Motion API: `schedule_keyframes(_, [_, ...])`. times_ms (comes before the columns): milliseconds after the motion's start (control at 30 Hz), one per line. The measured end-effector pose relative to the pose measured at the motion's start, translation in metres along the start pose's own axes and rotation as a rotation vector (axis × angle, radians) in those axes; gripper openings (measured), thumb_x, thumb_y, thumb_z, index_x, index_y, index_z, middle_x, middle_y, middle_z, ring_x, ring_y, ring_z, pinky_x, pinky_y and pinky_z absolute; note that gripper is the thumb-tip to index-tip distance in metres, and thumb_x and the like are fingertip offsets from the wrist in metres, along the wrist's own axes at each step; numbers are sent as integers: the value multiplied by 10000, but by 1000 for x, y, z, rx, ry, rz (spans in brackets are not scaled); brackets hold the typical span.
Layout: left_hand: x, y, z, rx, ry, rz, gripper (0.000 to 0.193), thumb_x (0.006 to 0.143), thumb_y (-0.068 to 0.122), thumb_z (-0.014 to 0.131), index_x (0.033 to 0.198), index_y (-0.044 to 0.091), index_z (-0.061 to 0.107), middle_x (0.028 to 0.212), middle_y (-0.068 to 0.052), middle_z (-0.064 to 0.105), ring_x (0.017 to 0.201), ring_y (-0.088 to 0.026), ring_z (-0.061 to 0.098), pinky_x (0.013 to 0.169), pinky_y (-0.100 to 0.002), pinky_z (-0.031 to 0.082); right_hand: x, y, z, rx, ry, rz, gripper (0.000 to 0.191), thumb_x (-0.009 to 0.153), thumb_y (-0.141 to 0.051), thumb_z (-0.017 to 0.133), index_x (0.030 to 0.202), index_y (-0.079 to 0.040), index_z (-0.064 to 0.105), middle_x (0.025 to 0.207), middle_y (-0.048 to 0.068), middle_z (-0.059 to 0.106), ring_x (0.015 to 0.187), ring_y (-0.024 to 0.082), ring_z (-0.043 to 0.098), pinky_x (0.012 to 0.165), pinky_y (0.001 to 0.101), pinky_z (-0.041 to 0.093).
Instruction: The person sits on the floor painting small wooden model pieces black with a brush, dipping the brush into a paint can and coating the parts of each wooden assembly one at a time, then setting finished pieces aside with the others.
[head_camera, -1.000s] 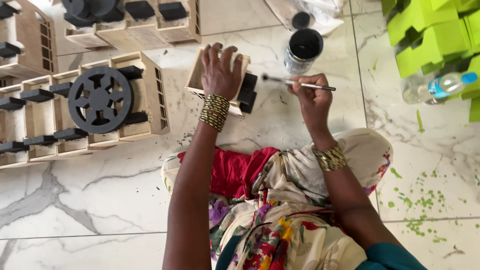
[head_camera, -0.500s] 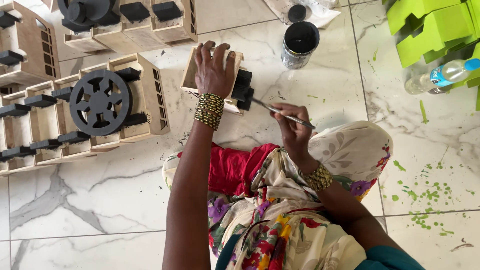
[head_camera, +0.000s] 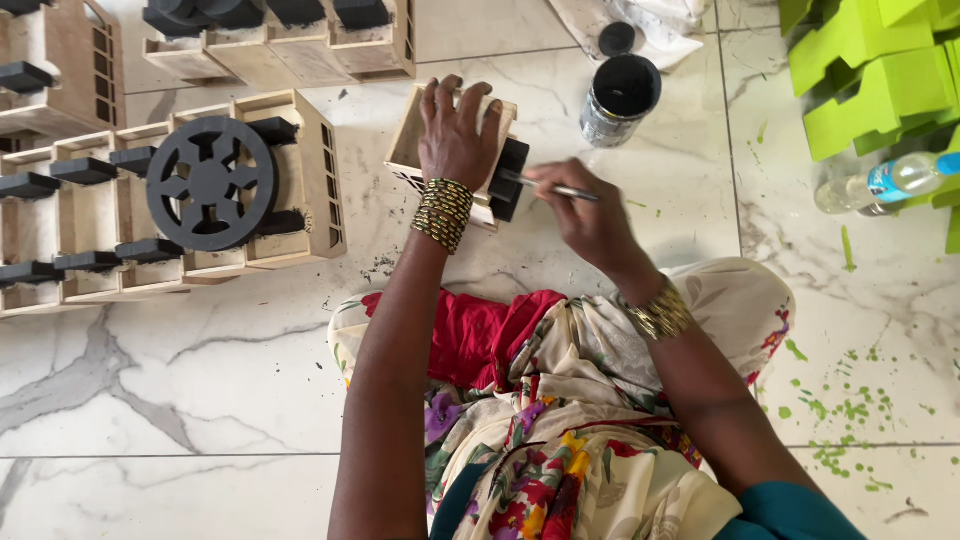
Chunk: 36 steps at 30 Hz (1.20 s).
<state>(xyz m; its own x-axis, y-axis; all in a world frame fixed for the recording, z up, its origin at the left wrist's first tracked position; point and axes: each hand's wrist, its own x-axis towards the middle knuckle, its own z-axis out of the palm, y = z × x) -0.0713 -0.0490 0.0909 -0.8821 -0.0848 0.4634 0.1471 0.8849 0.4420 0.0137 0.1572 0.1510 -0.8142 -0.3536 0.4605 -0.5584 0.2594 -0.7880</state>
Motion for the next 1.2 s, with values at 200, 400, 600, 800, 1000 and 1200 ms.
schedule_keyframes(200, [0, -2, 0, 8, 48, 37, 283, 1010, 373, 662, 1246, 219, 672, 1376, -125, 537, 1401, -414, 409, 976, -550, 562, -7, 13, 6, -37, -70, 15, 91, 1013, 23, 646, 1023, -36, 576, 1107, 125, 746, 959, 209, 763, 776, 290, 619])
schedule_keyframes(400, [5, -2, -3, -44, -157, -91, 477, 925, 549, 716, 1248, 206, 641, 1419, -171, 470, 1417, -425, 382, 873, -584, 567, -56, 52, -28, 198, 171, 256, 97, 1019, 14, 672, 1020, -31, 586, 1127, 159, 755, 959, 199, 744, 710, 273, 577])
schedule_keyframes(600, [-2, -3, -1, 193, 2, 32, 913, 632, 766, 896, 1312, 239, 590, 1443, -256, 386, 1355, -495, 395, 772, -575, 588, -91, 114, -33, 601, 495, 315, 139, 1043, 22, 658, 1106, 1, 535, 1175, 243, 709, 1046, 278, 754, 903, 359, 676])
schedule_keyframes(800, [4, -15, -5, -42, -247, -301, 994, 595, 504, 899, 1402, 135, 448, 1575, -303, 234, 989, -347, 677, 624, -404, 639, -100, 135, -48, 797, 720, 438, 167, 1009, 22, 648, 1110, -4, 518, 1136, 269, 715, 979, 334, 771, 842, 387, 686])
schedule_keyframes(1000, [-39, -89, -17, -875, 12, -353, 801, 751, 244, 873, 1397, -7, 471, 1406, -248, 505, 1090, -296, 699, 828, -407, 644, -105, 151, -52, 854, 864, 471, 212, 973, 35, 676, 1111, -10, 521, 1123, 277, 720, 958, 363, 779, 821, 401, 688])
schedule_keyframes(1200, [-120, -143, 24, -1297, 149, -774, 633, 794, 178, 738, 1347, -25, 505, 1105, -185, 690, 990, -252, 698, 926, -381, 583, -105, 154, -46, 808, 826, 471, 239, 972, 57, 699, 1113, -25, 525, 1125, 256, 721, 967, 360, 778, 823, 399, 693])
